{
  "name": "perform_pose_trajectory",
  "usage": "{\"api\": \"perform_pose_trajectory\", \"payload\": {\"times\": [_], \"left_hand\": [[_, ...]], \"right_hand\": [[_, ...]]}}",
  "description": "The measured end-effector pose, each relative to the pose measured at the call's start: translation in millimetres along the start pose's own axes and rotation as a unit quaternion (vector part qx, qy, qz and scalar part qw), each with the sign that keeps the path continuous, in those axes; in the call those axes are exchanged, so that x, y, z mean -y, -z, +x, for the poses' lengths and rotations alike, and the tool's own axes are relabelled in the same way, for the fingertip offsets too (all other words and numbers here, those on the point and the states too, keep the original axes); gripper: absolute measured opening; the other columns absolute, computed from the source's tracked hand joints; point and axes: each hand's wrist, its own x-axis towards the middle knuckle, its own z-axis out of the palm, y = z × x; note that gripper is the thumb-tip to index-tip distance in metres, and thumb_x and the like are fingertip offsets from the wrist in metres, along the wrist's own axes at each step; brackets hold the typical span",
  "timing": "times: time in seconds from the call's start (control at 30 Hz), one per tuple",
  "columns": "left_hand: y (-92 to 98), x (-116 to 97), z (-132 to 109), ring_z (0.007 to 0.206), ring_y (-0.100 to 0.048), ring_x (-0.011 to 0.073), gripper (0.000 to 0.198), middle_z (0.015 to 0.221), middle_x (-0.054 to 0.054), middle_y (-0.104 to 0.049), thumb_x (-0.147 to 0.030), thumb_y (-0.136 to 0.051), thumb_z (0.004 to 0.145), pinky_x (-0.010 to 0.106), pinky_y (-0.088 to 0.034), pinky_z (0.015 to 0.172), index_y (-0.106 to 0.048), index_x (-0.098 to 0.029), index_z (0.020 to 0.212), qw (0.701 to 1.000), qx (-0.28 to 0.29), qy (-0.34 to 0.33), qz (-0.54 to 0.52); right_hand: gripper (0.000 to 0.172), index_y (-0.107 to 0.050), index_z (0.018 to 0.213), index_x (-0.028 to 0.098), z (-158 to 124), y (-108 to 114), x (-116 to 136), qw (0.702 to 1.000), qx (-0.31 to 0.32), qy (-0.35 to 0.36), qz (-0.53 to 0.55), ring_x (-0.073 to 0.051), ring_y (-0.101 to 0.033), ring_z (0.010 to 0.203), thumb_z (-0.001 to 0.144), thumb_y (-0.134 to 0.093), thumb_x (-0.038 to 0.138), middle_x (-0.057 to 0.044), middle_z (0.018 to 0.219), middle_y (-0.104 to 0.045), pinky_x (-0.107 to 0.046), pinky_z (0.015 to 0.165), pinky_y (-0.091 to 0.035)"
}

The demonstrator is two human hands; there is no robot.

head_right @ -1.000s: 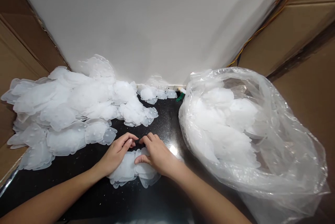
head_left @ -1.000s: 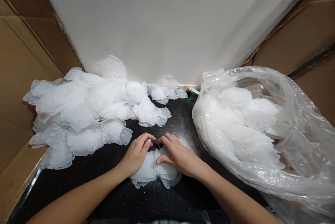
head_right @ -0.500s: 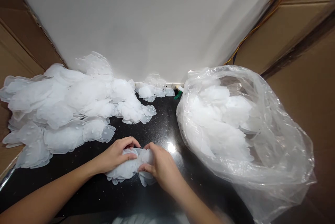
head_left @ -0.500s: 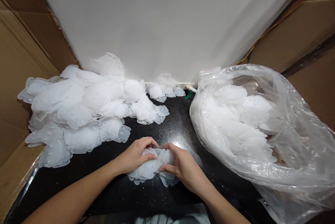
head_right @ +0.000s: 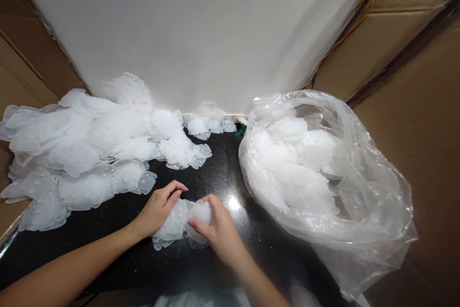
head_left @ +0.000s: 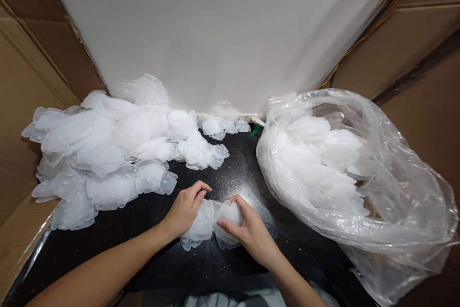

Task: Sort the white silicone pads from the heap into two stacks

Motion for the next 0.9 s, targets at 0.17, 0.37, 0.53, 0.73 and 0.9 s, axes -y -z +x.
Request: {"api": "perform_pose_trajectory", "payload": {"times": [0.17, 0.37, 0.53, 0.73, 0.9], "left_hand": [[-8.2, 0, -4, 0.078, -0.063, 0.0186, 0.017, 0.087, 0.001, -0.067, -0.026, -0.040, 0.092, 0.030, -0.045, 0.073, -0.057, -0.024, 0.093, 0.997, -0.073, -0.011, -0.013], [-7.3, 4, 4, 0.056, -0.055, 0.0141, 0.021, 0.068, -0.003, -0.059, -0.041, -0.053, 0.088, 0.024, -0.042, 0.052, -0.054, -0.023, 0.097, 0.953, -0.225, 0.084, -0.186], [13.2, 10, 24, 0.045, -0.043, 0.0091, 0.019, 0.052, -0.008, -0.049, -0.035, -0.063, 0.082, 0.017, -0.035, 0.044, -0.051, -0.022, 0.089, 0.853, -0.346, 0.110, -0.375], [45.1, 6, 33, 0.036, -0.030, 0.0041, 0.025, 0.043, -0.012, -0.038, -0.036, -0.073, 0.078, 0.015, -0.024, 0.039, -0.056, -0.019, 0.081, 0.870, -0.220, 0.046, -0.439], [41.1, 1, 22, 0.028, -0.025, 0.0054, 0.043, 0.030, -0.011, -0.033, -0.059, -0.066, 0.079, 0.018, -0.019, 0.036, -0.063, -0.016, 0.076, 0.938, -0.013, 0.052, -0.343]], "right_hand": [[0.059, -0.041, 0.122, 0.022, -3, -28, 24, 0.998, 0.031, -0.027, 0.056, -0.022, -0.059, 0.084, 0.076, -0.071, 0.043, -0.006, 0.104, -0.062, -0.033, 0.075, -0.046], [0.085, -0.040, 0.129, 0.023, 26, -60, 36, 0.992, 0.013, 0.006, 0.122, -0.025, -0.059, 0.099, 0.057, -0.085, 0.034, -0.008, 0.116, -0.062, -0.035, 0.085, -0.047], [0.049, -0.053, 0.103, 0.022, 46, -71, 29, 0.970, -0.032, 0.021, 0.238, -0.017, -0.058, 0.074, 0.060, -0.076, 0.025, 0.003, 0.083, -0.062, -0.029, 0.070, -0.048], [0.046, -0.055, 0.104, 0.023, 47, 27, 53, 0.955, -0.107, 0.097, 0.259, -0.019, -0.062, 0.082, 0.062, -0.075, 0.028, -0.001, 0.097, -0.065, -0.030, 0.069, -0.052], [0.056, -0.053, 0.118, 0.015, 93, 193, 56, 0.853, -0.506, 0.121, -0.044, -0.023, -0.060, 0.091, 0.067, -0.066, 0.032, -0.009, 0.108, -0.061, -0.036, 0.078, -0.050]]}}
